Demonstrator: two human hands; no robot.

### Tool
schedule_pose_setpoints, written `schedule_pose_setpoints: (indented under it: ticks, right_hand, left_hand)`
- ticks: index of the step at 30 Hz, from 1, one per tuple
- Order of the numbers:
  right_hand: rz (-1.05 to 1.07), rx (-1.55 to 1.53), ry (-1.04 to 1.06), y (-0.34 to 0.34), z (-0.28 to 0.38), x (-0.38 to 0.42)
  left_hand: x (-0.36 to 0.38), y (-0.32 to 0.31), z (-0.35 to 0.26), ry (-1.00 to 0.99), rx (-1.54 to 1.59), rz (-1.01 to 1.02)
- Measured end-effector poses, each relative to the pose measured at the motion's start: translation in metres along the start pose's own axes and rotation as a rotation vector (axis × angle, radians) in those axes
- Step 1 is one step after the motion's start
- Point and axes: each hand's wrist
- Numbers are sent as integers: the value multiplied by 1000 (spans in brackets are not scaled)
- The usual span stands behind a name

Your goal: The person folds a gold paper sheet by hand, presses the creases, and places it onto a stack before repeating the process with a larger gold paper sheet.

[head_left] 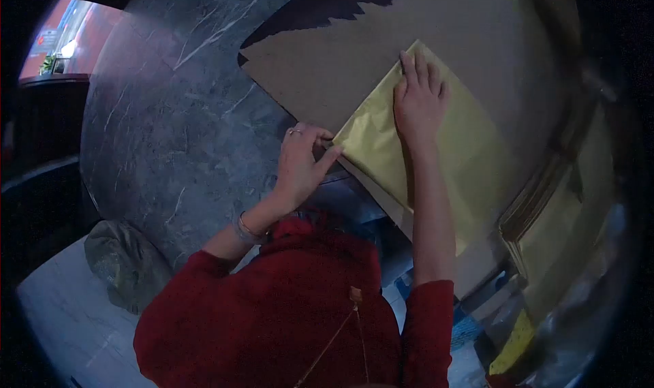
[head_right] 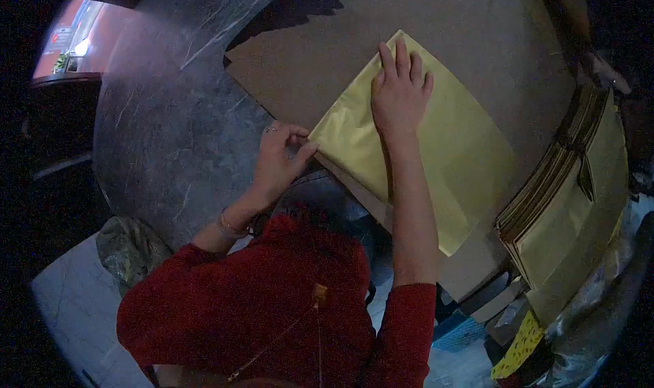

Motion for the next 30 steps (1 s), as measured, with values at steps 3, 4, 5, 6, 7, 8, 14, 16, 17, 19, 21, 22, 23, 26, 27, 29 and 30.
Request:
schedule_pose_setpoints:
  ticks: [3,4,5,6,7,8,14,16,17,19,21,22,23,26,27,29,30]
  right_hand:
    - [14,-12,-6,-2,0,1]
    - [6,-10,1,-3,-2,1]
    - [-12,-32,-2,-3,-1,1]
    - [-13,-22,-9,-3,-1,0]
    - [-13,-14,-17,-2,0,1]
    - [-29,-16,-11,-4,-1,0]
    - [-7,-25,-19,-3,0,1]
    - [-6,-19,-27,-5,-2,2]
    - [-6,-13,-20,-4,-1,1]
    - [11,11,-16,-4,-1,0]
    - [7,10,-18,-3,-1,1]
    - [1,10,-18,-2,-1,0]
    - [6,-2,-27,-3,0,0]
    - [-11,-21,-18,-3,-1,1]
    - [-9,-22,-24,-2,0,1]
    - [6,-17,-19,-2,0,1]
    - [15,-19,-19,-2,-1,1]
  left_hand:
    - [-3,1,2,-11,15,4]
    - [-4,-1,3,-14,23,12]
    - [-6,0,1,-16,27,16]
    - [-7,2,-3,49,21,53]
    - [-9,5,-6,117,12,91]
    - [-11,7,-7,118,11,93]
    - [-22,17,-16,272,-50,271]
    - [-19,13,-11,176,-154,219]
    - [-19,11,-9,165,-137,195]
    - [-19,11,-8,166,-155,199]
    - [-18,11,-13,215,-135,170]
    - [-17,10,-13,215,-137,168]
    - [-15,9,-11,210,-88,132]
    - [-11,5,-2,166,-32,88]
    - [-10,2,-1,190,-16,56]
    - [-8,3,-3,302,47,45]
    - [-7,2,-4,302,46,42]
Point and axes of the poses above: each hand's wrist, its own x-axis away from the middle knuckle, its own y-axis out of the back of the hand, z = x × y, and after that the axes turned 8 degrees about x, right-handed
